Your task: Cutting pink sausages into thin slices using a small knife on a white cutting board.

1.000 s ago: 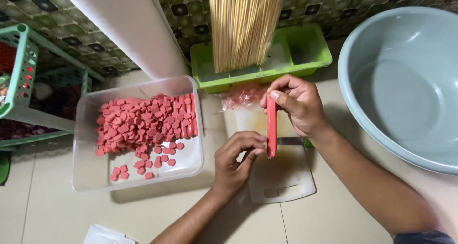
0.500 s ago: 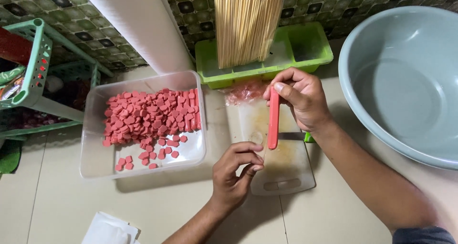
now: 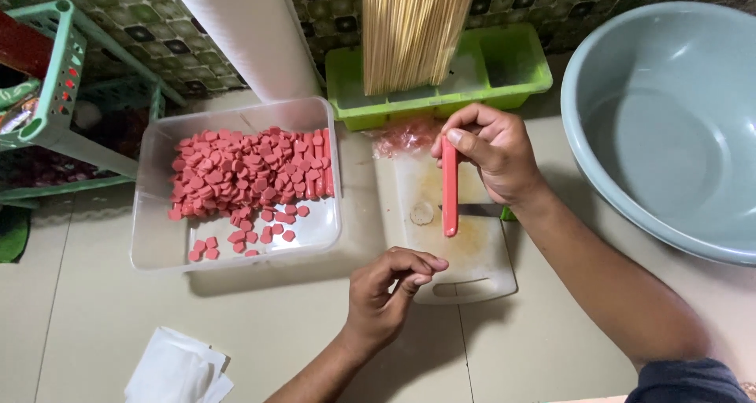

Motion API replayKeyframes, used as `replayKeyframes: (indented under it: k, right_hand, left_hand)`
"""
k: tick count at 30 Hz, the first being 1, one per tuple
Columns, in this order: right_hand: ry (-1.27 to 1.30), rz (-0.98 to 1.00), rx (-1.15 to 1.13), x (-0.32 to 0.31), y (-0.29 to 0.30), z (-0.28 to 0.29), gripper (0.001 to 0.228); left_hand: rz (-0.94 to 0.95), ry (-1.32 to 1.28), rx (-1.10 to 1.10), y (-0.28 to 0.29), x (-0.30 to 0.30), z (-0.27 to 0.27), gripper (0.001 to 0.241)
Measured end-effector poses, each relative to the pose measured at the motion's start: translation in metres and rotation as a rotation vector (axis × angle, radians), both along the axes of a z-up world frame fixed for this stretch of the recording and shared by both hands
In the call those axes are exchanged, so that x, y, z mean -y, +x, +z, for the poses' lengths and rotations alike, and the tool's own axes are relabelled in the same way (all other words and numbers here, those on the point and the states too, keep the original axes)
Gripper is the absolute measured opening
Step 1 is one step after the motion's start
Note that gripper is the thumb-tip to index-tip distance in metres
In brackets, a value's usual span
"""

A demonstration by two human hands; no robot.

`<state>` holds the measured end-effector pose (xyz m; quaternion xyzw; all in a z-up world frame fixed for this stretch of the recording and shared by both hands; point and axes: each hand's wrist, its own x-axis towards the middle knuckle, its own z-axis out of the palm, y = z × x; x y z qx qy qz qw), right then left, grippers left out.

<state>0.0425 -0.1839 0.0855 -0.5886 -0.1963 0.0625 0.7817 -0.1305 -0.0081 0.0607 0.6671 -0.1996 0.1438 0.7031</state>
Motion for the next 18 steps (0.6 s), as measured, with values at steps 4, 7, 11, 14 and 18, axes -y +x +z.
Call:
replayKeyframes:
  k: [4,7,11,14,18]
  right_hand:
    - [0.007,0.014,-0.017,0.000,-0.001,-0.004,0.011]
    - [-0.001,0.000,-0.024,-0.002,0.000,-0.004,0.012]
    - [-0.018,0.009,-0.010,-0.001,0.000,-0.006,0.010]
    - [-0.028,0.013,0.018,0.000,0.001,-0.012,0.010]
    - [-0.046,-0.008,-0.026,-0.002,-0.003,-0.009,0.012]
  left_hand:
    - [0.002,-0.027,-0.023,-0.010,-0.003,-0.003,0.010]
    - [0.006,-0.032,-0.038,-0.016,-0.004,-0.003,0.015]
    - [0.012,-0.026,-0.052,-0.023,-0.007,-0.003,0.018]
    - [0.008,-0.019,-0.045,-0.028,-0.010,0.000,0.019]
    - [-0.006,-0.031,-0.073,-0.037,-0.012,-0.004,0.019]
